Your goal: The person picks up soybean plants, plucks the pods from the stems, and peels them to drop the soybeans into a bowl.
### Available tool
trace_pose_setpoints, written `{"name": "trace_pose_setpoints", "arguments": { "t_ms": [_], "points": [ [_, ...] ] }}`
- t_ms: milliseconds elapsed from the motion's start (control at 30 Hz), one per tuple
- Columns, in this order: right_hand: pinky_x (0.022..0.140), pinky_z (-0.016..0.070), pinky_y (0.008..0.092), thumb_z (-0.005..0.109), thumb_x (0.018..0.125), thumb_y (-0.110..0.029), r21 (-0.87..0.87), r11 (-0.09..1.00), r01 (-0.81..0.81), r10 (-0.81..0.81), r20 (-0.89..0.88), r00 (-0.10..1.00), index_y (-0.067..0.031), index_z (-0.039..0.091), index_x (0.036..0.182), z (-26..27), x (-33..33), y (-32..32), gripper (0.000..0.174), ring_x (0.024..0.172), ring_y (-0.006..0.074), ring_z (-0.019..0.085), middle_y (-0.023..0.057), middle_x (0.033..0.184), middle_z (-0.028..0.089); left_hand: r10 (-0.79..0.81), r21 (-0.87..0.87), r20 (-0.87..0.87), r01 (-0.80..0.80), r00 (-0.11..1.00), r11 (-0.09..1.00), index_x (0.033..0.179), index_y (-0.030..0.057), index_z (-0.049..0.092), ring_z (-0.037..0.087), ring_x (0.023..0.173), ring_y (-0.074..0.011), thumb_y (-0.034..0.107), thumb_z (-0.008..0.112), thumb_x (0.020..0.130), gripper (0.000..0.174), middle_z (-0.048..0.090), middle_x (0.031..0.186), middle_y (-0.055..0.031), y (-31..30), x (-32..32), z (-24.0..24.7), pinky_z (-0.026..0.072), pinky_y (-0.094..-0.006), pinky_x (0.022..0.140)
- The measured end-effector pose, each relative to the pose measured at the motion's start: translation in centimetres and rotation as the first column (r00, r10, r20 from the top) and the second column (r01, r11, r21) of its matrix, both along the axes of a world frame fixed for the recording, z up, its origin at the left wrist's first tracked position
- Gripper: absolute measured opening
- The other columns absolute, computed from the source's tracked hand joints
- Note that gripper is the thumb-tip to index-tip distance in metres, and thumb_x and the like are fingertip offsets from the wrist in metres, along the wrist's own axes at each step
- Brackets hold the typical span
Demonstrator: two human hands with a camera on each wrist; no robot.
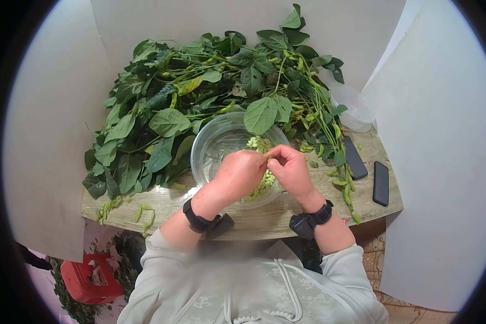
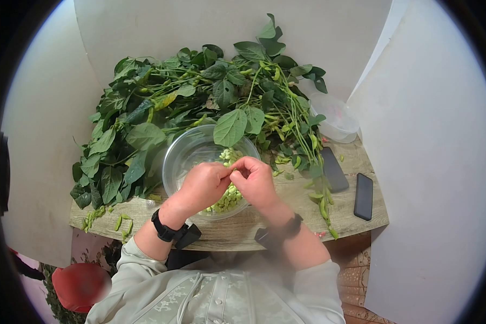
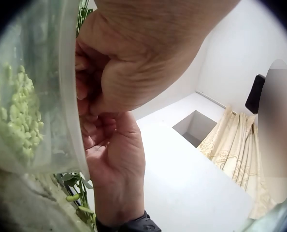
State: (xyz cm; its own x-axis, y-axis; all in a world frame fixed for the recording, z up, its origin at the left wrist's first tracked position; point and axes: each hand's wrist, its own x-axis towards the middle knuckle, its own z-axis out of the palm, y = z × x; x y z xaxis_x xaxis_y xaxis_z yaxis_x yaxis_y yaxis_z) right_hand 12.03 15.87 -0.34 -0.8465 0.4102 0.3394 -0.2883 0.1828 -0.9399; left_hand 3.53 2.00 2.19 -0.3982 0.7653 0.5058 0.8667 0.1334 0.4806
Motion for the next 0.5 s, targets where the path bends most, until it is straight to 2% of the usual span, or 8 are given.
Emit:
{"name": "trace_pose_setpoints", "arguments": {
  "t_ms": [133,233,300,433,500],
  "points": [
    [0.053,0.0403,0.0205,0.062,0.078,0.000,0.032,0.999,0.025,-0.025,0.000,1.000,0.0014,0.066,0.082,-0.11,0.00,0.03,0.005,0.061,0.0015,0.050,-0.0014,0.069,0.060,-0.008,0.001,0.001,0.008,1.000,1.000,0.076,0.0017,0.066,0.060,0.065,-0.0380,0.006,0.062,0.080,0.006,0.061,0.069,-0.0173,-0.02,0.03,0.02,0.0464,-0.0455,0.056],
    [0.053,0.0400,0.0209,0.062,0.078,0.000,0.062,0.997,0.042,-0.042,0.003,0.999,0.0016,0.066,0.081,0.16,0.13,-0.13,0.005,0.060,0.0022,0.050,-0.0009,0.069,0.060,-0.007,-0.012,0.020,0.007,1.000,1.000,0.073,-0.0001,0.066,0.063,0.067,-0.0395,0.010,0.063,0.081,0.013,0.063,0.069,-0.0197,-0.03,0.21,0.32,0.0491,-0.0483,0.059],
    [0.053,0.0401,0.0209,0.062,0.077,0.001,0.071,0.996,0.048,-0.048,-0.008,0.999,0.0015,0.066,0.080,0.14,0.14,-0.19,0.005,0.060,0.0028,0.050,-0.0002,0.069,0.059,-0.015,0.004,0.000,0.015,1.000,1.000,0.074,0.0011,0.065,0.060,0.064,-0.0381,0.006,0.063,0.079,0.008,0.061,0.068,-0.0175,0.01,0.09,0.08,0.0461,-0.0456,0.055],
    [0.053,0.0401,0.0210,0.062,0.077,0.001,0.087,0.995,0.051,-0.050,-0.006,0.999,0.0013,0.066,0.080,0.23,0.19,-0.23,0.005,0.059,0.0033,0.050,0.0002,0.070,0.059,-0.019,0.007,-0.003,0.019,1.000,1.000,0.071,0.0007,0.064,0.059,0.063,-0.0381,0.006,0.063,0.079,0.010,0.060,0.066,-0.0177,-0.07,0.11,0.21,0.0458,-0.0452,0.055],
    [0.053,0.0402,0.0212,0.062,0.077,0.001,0.118,0.991,0.056,-0.054,-0.020,0.998,0.0012,0.066,0.080,0.16,0.20,-0.21,0.005,0.059,0.0036,0.050,0.0006,0.071,0.059,-0.013,-0.024,0.017,0.013,1.000,1.000,0.070,-0.0003,0.065,0.062,0.066,-0.0396,0.009,0.065,0.078,0.012,0.062,0.067,-0.0197,-0.07,0.11,0.31,0.0486,-0.0477,0.057]
  ]
}}
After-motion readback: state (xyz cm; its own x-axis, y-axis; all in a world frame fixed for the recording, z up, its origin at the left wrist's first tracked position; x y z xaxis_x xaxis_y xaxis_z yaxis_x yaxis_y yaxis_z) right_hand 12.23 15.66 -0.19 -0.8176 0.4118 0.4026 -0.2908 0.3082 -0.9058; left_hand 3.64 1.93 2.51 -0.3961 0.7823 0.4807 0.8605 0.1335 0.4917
